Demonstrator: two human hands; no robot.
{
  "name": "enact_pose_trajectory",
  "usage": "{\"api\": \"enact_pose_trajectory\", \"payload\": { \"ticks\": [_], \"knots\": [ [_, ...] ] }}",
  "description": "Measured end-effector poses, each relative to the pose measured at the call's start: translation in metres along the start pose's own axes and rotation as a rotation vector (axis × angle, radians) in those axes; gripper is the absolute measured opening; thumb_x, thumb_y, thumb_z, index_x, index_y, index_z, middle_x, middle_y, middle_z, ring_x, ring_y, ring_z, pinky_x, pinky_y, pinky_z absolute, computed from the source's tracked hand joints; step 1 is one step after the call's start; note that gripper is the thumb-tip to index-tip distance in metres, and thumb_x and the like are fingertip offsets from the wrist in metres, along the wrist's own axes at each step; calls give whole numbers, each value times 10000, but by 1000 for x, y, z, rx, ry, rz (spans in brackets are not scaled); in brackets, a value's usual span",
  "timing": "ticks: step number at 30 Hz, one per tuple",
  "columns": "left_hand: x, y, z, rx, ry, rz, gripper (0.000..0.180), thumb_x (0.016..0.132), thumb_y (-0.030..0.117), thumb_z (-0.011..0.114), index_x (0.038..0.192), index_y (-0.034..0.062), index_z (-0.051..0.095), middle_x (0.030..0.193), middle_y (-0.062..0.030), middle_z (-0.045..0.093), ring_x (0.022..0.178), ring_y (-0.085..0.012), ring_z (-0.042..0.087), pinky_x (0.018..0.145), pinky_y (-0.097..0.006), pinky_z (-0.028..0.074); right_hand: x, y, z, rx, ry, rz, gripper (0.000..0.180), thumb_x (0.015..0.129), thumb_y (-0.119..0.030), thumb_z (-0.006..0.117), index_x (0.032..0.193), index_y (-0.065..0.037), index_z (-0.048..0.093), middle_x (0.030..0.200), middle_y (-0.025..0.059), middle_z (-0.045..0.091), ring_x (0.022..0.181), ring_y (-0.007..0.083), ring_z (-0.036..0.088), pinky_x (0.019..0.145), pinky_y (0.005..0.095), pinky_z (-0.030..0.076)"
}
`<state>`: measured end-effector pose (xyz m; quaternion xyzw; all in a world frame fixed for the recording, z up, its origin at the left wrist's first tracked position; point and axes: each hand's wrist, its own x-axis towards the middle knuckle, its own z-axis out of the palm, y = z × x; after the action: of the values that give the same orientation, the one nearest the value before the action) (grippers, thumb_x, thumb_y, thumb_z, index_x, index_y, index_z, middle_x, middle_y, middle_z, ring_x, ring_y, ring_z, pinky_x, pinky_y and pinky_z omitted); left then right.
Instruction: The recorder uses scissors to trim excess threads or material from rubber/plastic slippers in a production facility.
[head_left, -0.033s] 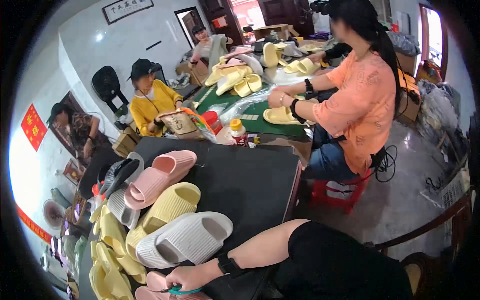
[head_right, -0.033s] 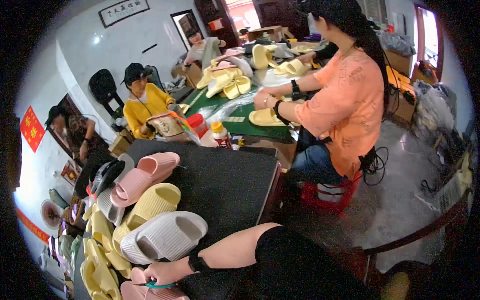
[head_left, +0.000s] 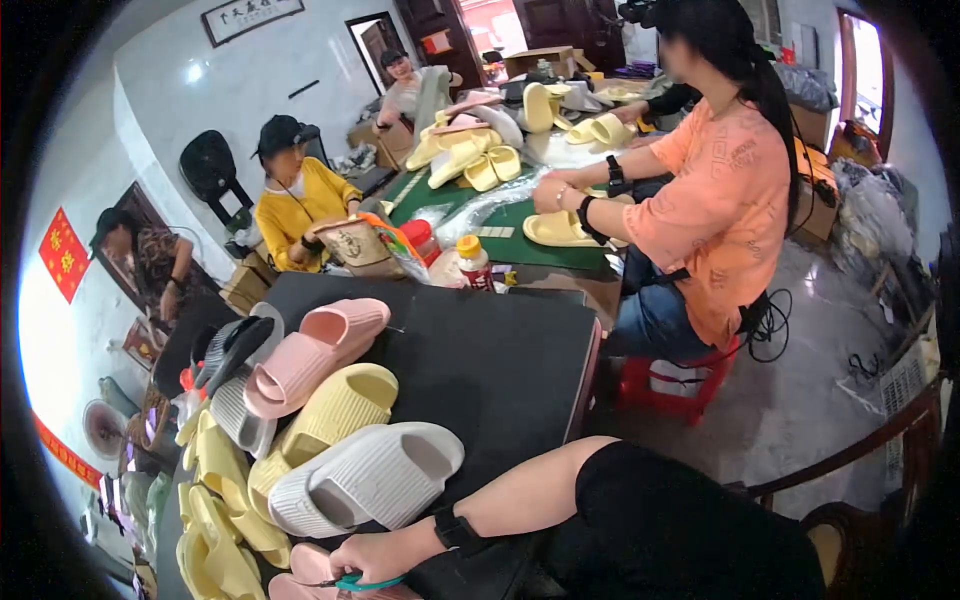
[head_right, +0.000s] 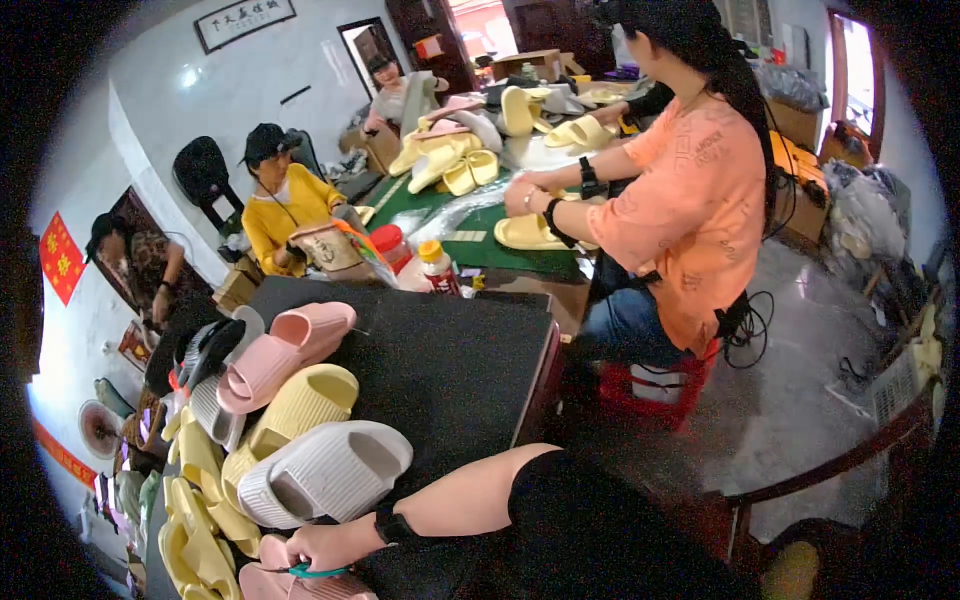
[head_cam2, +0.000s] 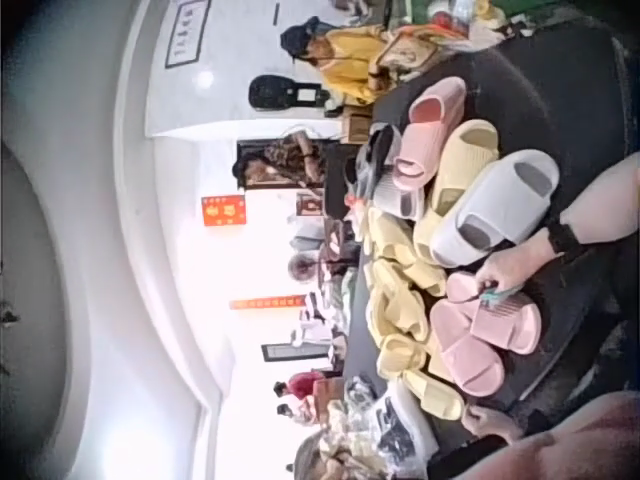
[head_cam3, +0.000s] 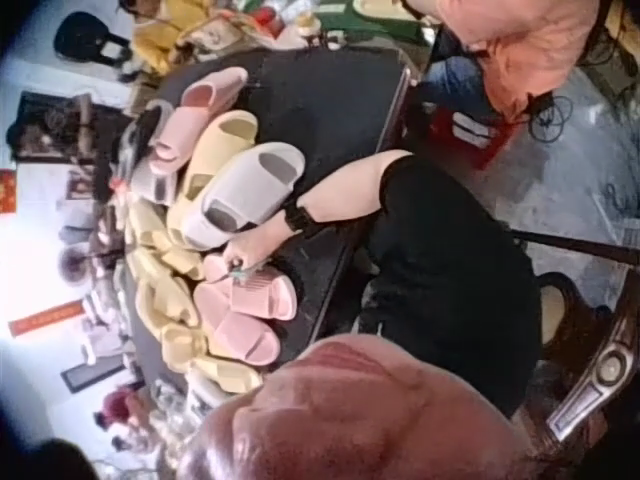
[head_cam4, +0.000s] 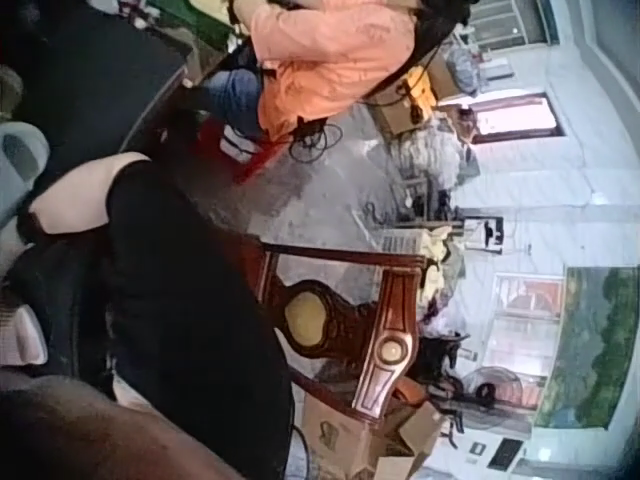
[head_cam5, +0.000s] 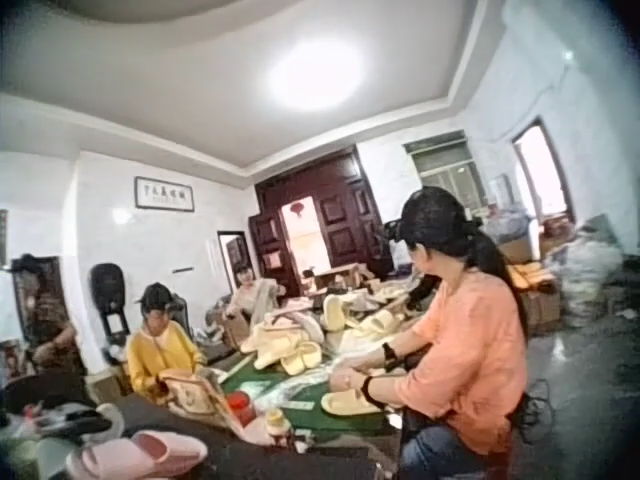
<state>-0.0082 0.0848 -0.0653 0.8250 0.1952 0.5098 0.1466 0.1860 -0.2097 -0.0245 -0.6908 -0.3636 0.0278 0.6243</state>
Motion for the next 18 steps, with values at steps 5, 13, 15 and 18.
{"api": "enact_pose_trajectory", "payload": {
  "ticks": [5,13,15,18],
  "knots": [
    [-2,0,3,-103,-3,16,132,838,47,574,796,-57,643,733,-167,634,670,-280,588,680,-355,496,-7,3,-5,9,24,-3,307,749,-186,701,947,24,597,795,144,645,735,249,626,650,346,476],
    [-2,-8,1,-140,37,-54,148,835,66,581,785,-52,655,741,-162,643,672,-258,589,678,-344,494,-3,-7,-6,43,-61,121,341,752,-194,713,989,18,590,858,151,657,802,228,648,696,328,491],
    [-1,-7,4,-205,-11,-89,135,853,73,595,857,-48,657,809,-158,655,726,-253,604,708,-339,499,-5,-2,-3,104,33,16,334,771,-210,675,990,37,625,830,174,666,750,223,649,659,343,505],
    [-5,3,-1,-235,-17,-199,150,876,81,606,940,-46,655,883,-155,668,782,-243,617,737,-336,504,-7,-9,-8,119,-9,123,364,786,-207,682,1045,35,597,882,146,673,762,172,634,676,317,499]
  ]
}}
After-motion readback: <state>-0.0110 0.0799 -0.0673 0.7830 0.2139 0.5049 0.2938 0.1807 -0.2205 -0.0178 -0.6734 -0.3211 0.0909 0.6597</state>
